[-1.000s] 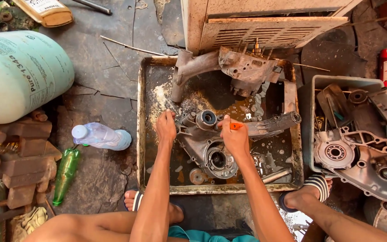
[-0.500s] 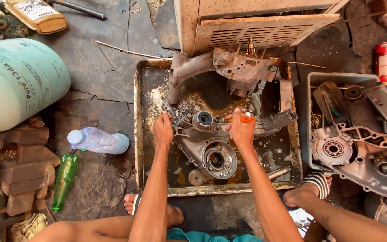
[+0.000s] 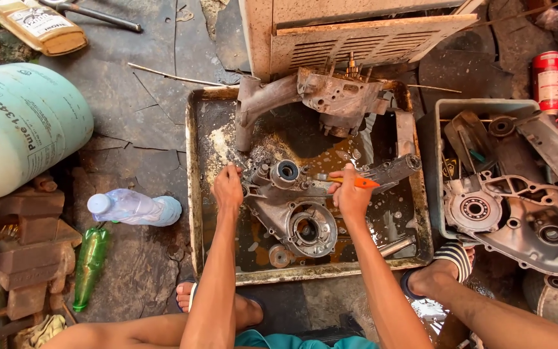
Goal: Scrubbing and cleaning motorcycle engine components with a brush in a tray of cleaning fluid.
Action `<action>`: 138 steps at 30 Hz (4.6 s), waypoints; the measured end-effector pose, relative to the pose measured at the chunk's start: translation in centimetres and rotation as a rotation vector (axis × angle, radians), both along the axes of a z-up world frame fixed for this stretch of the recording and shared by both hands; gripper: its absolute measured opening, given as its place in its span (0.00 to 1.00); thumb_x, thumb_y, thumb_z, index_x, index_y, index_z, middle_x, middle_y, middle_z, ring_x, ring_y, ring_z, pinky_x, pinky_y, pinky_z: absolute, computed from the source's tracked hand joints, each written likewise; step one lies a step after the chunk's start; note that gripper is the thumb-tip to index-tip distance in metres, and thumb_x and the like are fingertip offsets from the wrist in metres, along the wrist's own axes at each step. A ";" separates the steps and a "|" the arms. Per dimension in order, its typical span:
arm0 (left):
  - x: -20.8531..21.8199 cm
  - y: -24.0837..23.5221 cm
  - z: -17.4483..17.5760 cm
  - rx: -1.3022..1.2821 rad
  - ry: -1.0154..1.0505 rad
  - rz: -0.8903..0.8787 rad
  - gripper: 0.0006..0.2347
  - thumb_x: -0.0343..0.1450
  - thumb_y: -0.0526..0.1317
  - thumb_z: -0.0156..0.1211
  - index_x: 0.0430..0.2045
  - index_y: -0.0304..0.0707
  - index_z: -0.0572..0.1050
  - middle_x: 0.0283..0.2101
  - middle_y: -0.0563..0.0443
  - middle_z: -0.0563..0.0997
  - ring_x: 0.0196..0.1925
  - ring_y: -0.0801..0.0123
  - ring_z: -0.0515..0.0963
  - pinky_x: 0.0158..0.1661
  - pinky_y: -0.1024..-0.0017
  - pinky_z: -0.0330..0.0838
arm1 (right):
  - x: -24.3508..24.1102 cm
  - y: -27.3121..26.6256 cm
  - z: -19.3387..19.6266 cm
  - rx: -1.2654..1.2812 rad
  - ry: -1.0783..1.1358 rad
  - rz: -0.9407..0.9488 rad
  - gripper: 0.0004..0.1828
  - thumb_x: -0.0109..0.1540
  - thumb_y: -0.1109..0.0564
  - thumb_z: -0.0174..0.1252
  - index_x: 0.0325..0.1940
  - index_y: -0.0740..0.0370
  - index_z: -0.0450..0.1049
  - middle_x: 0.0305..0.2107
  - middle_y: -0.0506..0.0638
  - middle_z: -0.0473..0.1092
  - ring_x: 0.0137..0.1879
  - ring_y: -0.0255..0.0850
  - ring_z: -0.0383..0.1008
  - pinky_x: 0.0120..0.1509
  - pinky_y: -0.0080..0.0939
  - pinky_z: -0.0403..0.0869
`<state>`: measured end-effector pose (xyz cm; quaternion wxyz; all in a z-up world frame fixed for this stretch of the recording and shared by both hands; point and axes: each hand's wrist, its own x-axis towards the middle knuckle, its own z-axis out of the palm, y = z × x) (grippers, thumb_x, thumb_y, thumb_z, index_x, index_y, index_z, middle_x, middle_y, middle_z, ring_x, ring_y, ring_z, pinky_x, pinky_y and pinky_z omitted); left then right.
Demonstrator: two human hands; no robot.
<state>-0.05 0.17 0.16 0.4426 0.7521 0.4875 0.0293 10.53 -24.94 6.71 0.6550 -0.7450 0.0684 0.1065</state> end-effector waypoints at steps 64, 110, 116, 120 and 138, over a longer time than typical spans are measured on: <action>0.3 0.8 -3.4 -0.259 -0.049 0.066 0.25 0.76 0.61 0.38 0.40 0.48 0.83 0.43 0.48 0.86 0.55 0.48 0.80 0.58 0.50 0.70 | -11.3 3.0 -6.6 -0.195 -0.791 0.669 0.13 0.71 0.57 0.44 0.49 0.59 0.76 0.34 0.52 0.69 0.38 0.50 0.73 0.48 0.44 0.75; 0.3 0.8 -2.5 -0.261 -0.093 0.078 0.28 0.75 0.63 0.35 0.36 0.48 0.84 0.39 0.49 0.87 0.55 0.55 0.82 0.59 0.59 0.69 | -7.5 12.4 4.0 -0.333 0.032 0.512 0.23 0.69 0.44 0.46 0.31 0.55 0.82 0.14 0.55 0.73 0.31 0.52 0.76 0.41 0.49 0.74; 0.4 0.6 -2.0 -0.260 -0.097 0.079 0.28 0.76 0.62 0.35 0.37 0.46 0.84 0.40 0.46 0.87 0.55 0.53 0.81 0.60 0.58 0.68 | -7.3 12.3 1.5 -0.310 0.049 0.470 0.25 0.70 0.45 0.44 0.30 0.55 0.82 0.14 0.53 0.73 0.28 0.47 0.75 0.39 0.45 0.74; 0.3 0.5 -1.3 -0.258 -0.098 0.066 0.28 0.76 0.62 0.34 0.38 0.45 0.84 0.41 0.45 0.87 0.57 0.53 0.81 0.60 0.58 0.68 | -6.7 12.5 3.3 -0.317 0.067 0.510 0.25 0.68 0.41 0.47 0.29 0.55 0.81 0.14 0.54 0.73 0.29 0.49 0.75 0.40 0.46 0.74; 0.4 0.8 -2.4 -0.264 -0.133 0.069 0.28 0.76 0.61 0.37 0.38 0.42 0.84 0.40 0.43 0.87 0.55 0.51 0.81 0.58 0.58 0.70 | -8.3 9.1 2.0 0.007 0.000 0.432 0.19 0.69 0.51 0.50 0.33 0.63 0.81 0.14 0.54 0.74 0.16 0.38 0.72 0.28 0.36 0.73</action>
